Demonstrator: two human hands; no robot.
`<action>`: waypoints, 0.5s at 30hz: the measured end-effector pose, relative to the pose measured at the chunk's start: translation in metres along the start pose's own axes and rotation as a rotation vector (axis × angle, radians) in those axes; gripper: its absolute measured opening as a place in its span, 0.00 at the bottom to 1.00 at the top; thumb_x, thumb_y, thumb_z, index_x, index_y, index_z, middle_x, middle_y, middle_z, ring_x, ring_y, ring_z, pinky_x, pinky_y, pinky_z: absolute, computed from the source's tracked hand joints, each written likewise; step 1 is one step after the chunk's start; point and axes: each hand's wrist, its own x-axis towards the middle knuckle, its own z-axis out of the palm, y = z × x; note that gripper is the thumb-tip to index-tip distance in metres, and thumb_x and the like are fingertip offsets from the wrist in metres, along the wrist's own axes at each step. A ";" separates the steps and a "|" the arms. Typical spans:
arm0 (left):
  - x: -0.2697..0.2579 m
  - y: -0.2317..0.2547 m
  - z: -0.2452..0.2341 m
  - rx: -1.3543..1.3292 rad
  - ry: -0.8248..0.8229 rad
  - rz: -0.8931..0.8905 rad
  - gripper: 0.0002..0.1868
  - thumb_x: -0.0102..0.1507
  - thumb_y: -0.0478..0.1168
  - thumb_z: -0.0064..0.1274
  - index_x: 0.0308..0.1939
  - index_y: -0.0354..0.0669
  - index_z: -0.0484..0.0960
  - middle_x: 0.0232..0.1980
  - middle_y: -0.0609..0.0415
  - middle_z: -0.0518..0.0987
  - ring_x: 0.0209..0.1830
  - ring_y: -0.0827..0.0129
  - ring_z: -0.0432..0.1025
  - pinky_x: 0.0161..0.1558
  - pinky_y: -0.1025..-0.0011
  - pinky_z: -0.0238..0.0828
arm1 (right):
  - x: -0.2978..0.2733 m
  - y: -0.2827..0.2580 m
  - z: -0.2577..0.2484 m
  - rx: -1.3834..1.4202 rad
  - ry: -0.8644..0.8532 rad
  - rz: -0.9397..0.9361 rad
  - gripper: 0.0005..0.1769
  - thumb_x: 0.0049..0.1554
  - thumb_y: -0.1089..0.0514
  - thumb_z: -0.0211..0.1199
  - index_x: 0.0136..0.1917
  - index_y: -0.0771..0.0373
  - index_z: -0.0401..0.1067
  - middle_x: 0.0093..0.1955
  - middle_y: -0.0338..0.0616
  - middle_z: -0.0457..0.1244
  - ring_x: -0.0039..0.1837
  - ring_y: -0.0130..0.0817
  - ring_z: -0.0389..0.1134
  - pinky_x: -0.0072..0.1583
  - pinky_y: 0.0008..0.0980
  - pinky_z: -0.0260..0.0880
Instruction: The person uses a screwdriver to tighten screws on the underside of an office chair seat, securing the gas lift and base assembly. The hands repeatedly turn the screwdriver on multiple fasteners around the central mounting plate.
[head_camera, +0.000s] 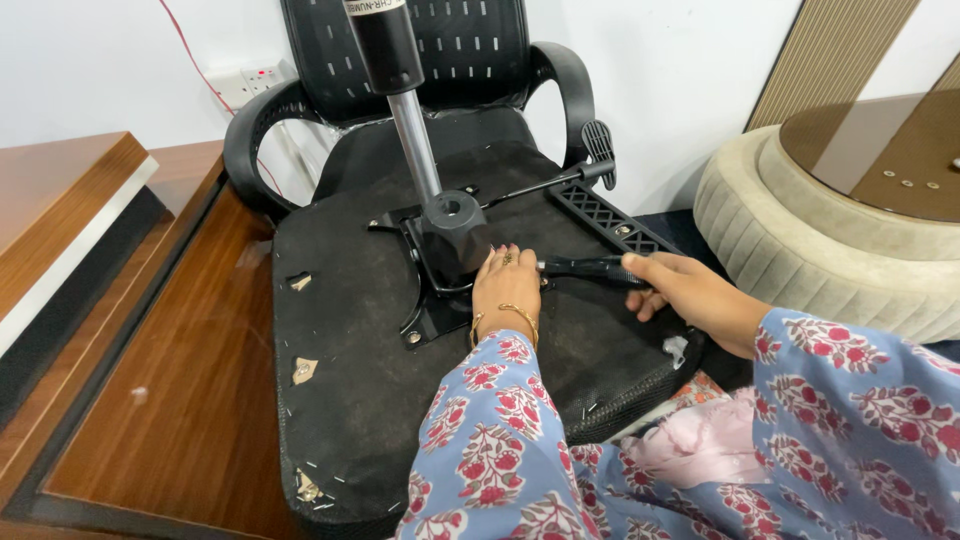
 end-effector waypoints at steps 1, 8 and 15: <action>0.000 -0.001 0.000 0.003 -0.020 -0.001 0.13 0.66 0.44 0.45 0.48 0.44 0.79 0.64 0.47 0.78 0.70 0.60 0.67 0.72 0.63 0.56 | -0.002 -0.002 0.002 -0.008 -0.014 -0.048 0.22 0.61 0.45 0.60 0.60 0.64 0.67 0.45 0.44 0.68 0.46 0.29 0.67 0.54 0.29 0.66; 0.001 -0.001 0.002 0.019 0.039 0.002 0.09 0.68 0.41 0.46 0.46 0.45 0.80 0.63 0.48 0.79 0.70 0.60 0.69 0.72 0.63 0.57 | -0.011 -0.012 0.008 -0.001 0.034 -0.068 0.22 0.57 0.47 0.62 0.58 0.62 0.66 0.42 0.41 0.65 0.45 0.29 0.66 0.52 0.30 0.66; -0.002 0.002 -0.005 -0.013 0.012 -0.005 0.11 0.67 0.45 0.47 0.46 0.44 0.79 0.63 0.48 0.79 0.70 0.59 0.68 0.72 0.62 0.55 | -0.009 -0.010 0.007 0.002 0.049 0.002 0.27 0.63 0.38 0.55 0.56 0.66 0.69 0.41 0.43 0.65 0.44 0.29 0.66 0.53 0.28 0.65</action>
